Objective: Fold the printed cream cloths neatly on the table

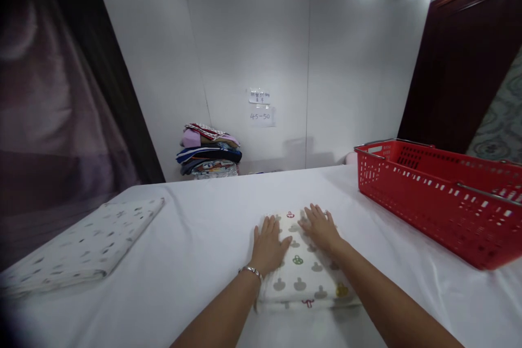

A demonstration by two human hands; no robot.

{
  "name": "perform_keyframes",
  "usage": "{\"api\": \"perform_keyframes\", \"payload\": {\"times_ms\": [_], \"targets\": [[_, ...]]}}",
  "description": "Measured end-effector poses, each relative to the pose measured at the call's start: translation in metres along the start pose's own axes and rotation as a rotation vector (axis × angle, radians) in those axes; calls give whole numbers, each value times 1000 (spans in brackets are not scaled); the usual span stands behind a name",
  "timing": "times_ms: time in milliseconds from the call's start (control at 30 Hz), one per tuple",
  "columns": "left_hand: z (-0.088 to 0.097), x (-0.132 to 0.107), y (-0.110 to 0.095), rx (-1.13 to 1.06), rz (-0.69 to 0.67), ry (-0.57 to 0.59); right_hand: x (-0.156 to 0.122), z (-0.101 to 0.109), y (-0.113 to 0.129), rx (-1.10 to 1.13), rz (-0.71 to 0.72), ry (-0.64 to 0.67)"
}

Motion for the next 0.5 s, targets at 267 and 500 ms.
{"api": "perform_keyframes", "payload": {"times_ms": [267,500], "targets": [[-4,-1,3,-25,-5,-22,18,-19,-14,27,32,34],[-1,-1,0,-7,-4,7,18,-16,-12,22,25,27]]}}
Point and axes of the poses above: each hand's wrist, its own x-axis towards the middle knuckle, its own z-axis out of the back of the hand, y = z × x, the point moved 10 cm from there along x, towards the middle knuckle, and after that the axes turned 14 degrees about x, right-handed, at the moved point
